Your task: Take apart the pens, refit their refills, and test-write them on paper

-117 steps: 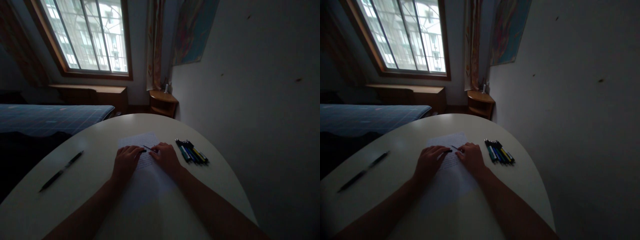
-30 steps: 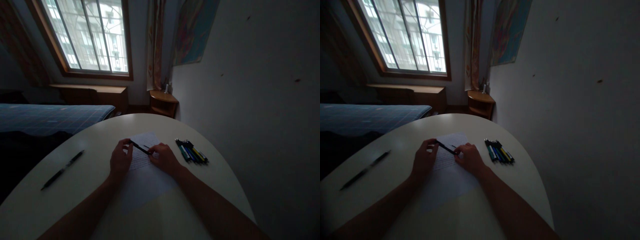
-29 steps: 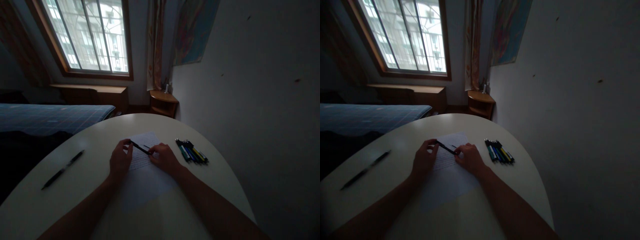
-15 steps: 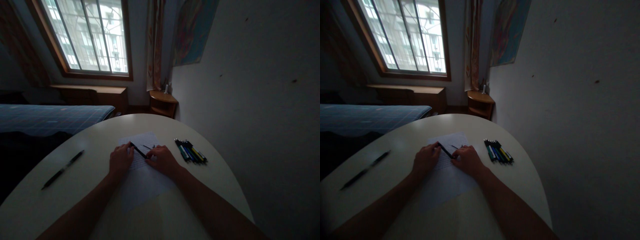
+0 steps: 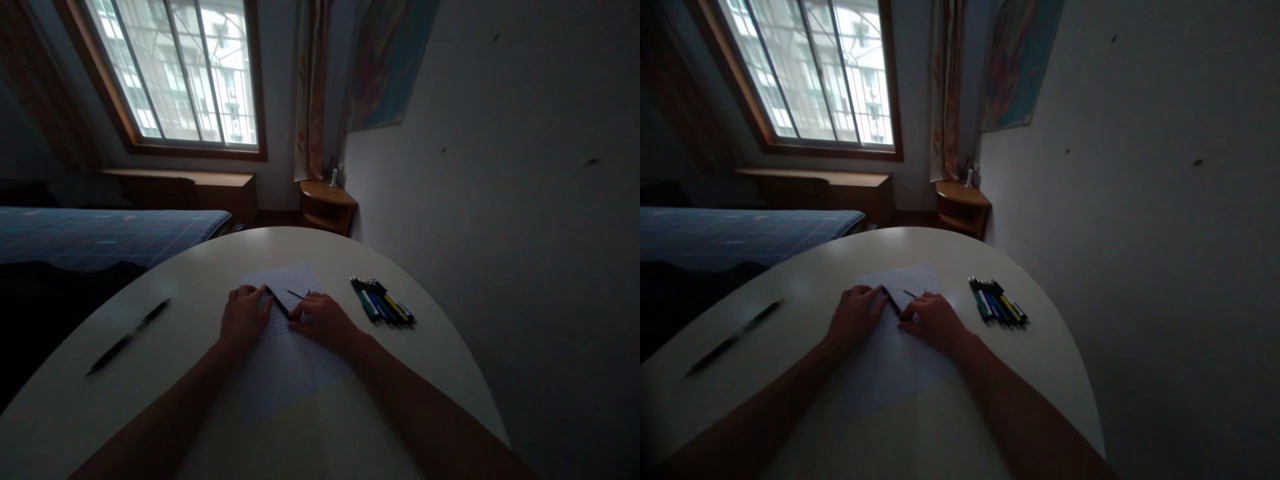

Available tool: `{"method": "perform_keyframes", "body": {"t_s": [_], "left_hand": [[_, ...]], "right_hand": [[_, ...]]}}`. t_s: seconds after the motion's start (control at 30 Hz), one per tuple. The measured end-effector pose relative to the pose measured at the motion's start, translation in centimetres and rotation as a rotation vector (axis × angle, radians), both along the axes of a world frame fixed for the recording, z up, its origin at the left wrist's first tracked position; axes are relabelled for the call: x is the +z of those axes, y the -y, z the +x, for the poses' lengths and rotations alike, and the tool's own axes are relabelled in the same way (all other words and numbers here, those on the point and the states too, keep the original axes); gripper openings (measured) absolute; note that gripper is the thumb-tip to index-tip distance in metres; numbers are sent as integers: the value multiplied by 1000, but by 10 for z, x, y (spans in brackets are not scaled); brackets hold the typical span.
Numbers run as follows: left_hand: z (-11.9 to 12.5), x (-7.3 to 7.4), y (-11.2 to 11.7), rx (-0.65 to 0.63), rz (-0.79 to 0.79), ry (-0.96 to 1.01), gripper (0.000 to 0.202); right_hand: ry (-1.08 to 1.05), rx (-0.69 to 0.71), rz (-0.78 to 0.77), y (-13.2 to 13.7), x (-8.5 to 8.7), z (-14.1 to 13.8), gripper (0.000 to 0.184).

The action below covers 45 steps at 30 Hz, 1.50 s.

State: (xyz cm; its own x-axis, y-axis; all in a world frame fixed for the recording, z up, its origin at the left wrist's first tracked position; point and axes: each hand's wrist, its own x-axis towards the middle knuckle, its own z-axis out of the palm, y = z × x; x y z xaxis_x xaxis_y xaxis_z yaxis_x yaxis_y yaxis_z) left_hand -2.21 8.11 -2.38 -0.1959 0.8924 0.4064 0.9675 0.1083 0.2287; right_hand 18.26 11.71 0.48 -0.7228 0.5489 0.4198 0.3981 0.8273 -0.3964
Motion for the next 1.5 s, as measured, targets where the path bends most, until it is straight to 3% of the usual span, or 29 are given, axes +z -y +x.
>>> {"method": "perform_keyframes", "body": {"t_s": [0.3, 0.43, 0.6, 0.83, 1.27, 1.5], "left_hand": [[1, 10, 11, -72, -43, -57, 42], [1, 10, 13, -76, -45, -85, 41], [0, 9, 15, -83, -130, -99, 45], [-2, 3, 15, -94, -216, -86, 56], [-3, -4, 12, -109, -82, -40, 53], [3, 7, 10, -376, 126, -4, 39]], "right_hand": [[-1, -6, 35, -3, -3, 2, 19], [-69, -122, 32, -6, -1, 6, 11], [-103, -406, 7, -21, -3, 17, 27], [101, -405, -26, -29, -18, 24, 45], [162, -410, -62, -31, -19, 19, 43], [153, -417, -51, -32, -21, 18, 42]]}}
